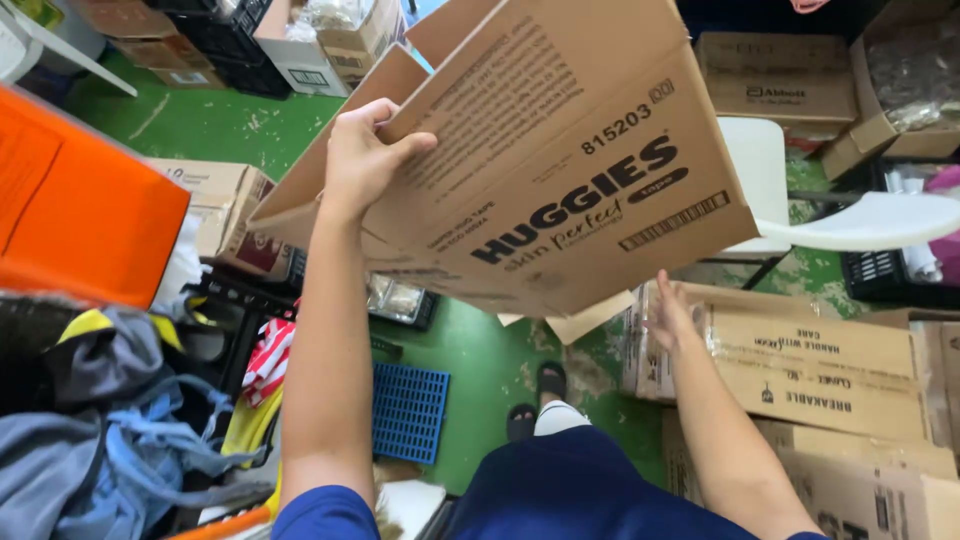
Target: The person assembles a cardboard box and then places several plastic bags filled with dried matter into multiple boxes before moving to a table to organize clothes and place items into a pouch.
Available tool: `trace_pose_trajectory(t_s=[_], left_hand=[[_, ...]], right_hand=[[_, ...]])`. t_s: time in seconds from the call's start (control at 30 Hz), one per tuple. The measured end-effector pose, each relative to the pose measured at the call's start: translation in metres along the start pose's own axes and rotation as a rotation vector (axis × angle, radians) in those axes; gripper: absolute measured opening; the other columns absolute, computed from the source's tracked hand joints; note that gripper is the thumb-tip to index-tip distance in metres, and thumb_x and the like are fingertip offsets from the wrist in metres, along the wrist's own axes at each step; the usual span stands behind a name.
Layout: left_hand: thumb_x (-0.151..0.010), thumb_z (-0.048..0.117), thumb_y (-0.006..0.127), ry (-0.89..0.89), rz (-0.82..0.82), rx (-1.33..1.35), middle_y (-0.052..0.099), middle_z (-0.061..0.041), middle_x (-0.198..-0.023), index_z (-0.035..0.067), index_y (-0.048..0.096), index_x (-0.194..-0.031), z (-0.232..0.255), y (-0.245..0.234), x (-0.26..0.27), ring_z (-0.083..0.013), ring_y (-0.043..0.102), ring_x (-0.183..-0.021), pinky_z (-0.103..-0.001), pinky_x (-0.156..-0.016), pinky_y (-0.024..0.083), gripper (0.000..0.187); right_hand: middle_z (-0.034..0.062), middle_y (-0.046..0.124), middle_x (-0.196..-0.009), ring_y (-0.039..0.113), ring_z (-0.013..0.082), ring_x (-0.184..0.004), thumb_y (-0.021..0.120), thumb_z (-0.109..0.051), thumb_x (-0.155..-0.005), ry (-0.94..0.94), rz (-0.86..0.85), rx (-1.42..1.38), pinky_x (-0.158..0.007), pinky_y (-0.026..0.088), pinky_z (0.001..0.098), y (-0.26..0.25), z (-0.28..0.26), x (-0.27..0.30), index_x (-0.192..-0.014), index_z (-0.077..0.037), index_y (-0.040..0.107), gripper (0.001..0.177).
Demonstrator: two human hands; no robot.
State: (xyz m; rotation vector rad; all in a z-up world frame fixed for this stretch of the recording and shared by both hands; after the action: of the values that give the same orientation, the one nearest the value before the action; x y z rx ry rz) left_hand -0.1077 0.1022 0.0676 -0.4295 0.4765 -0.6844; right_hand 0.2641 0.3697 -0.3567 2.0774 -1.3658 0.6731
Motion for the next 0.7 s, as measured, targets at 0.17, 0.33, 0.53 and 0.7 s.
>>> trace_pose_trajectory(t_s=[0.17, 0.33, 0.53, 0.7], left_hand=[[-0.08, 0.029, 0.093, -0.133, -0.016, 0.14, 0.071, -0.002, -0.084, 0.02, 0.07, -0.096, -0.095, -0.016, -0.087, -0.008, 0.061, -0.074, -0.023, -0.067, 0.052, 0.03], [-0.081, 0.05, 0.09, -0.38, 0.246, -0.315, 0.075, 0.009, -0.09, 0.04, 0.068, -0.101, -0.162, -0.057, -0.136, -0.0217, 0.072, -0.087, -0.037, -0.086, 0.051, 0.031], [-0.089, 0.026, 0.083, -0.184, 0.633, -0.705, 0.075, -0.011, -0.094, 0.021, 0.063, -0.109, -0.203, -0.057, -0.178, -0.0399, 0.072, -0.089, -0.053, -0.08, 0.053, 0.028], [-0.096, 0.021, 0.086, -0.136, 0.246, -0.714, 0.007, -0.041, -0.159, 0.001, 0.017, -0.164, -0.249, 0.032, -0.23, -0.0599, 0.017, -0.148, -0.076, -0.114, 0.032, 0.099]], right_hand=[[0.013, 0.025, -0.167, 0.033, 0.036, -0.15, 0.071, -0.054, -0.089, -0.079, -0.042, -0.139, -0.116, 0.026, 0.0674, 0.054, -0.045, -0.035, -0.161, -0.024, 0.002, 0.105], [0.0153, 0.067, -0.124, 0.067, 0.0331, -0.111, 0.083, -0.034, -0.092, -0.078, -0.147, -0.222, -0.097, 0.052, 0.0604, 0.097, -0.04, -0.115, -0.139, -0.01, 0.056, 0.059], [0.0167, 0.073, -0.114, 0.073, 0.0311, -0.102, 0.082, -0.03, -0.094, -0.205, -0.217, -0.291, -0.09, 0.057, 0.0609, 0.206, -0.119, -0.117, -0.123, -0.01, 0.068, 0.039], [0.0193, 0.076, -0.099, 0.077, 0.0335, -0.088, 0.086, -0.025, -0.09, -0.38, -0.206, -0.317, -0.08, 0.062, 0.0567, 0.288, -0.177, -0.123, -0.112, -0.003, 0.072, 0.035]])
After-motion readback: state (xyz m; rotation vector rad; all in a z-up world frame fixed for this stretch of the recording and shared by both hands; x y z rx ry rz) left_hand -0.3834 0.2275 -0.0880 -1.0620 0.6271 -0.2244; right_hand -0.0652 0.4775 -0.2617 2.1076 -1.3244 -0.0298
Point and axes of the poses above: each hand's wrist, its own x-axis away from the middle knuckle, its own y-axis out of the palm, z = x × y, the point moved 6 cm from there along -x, towards the middle knuckle
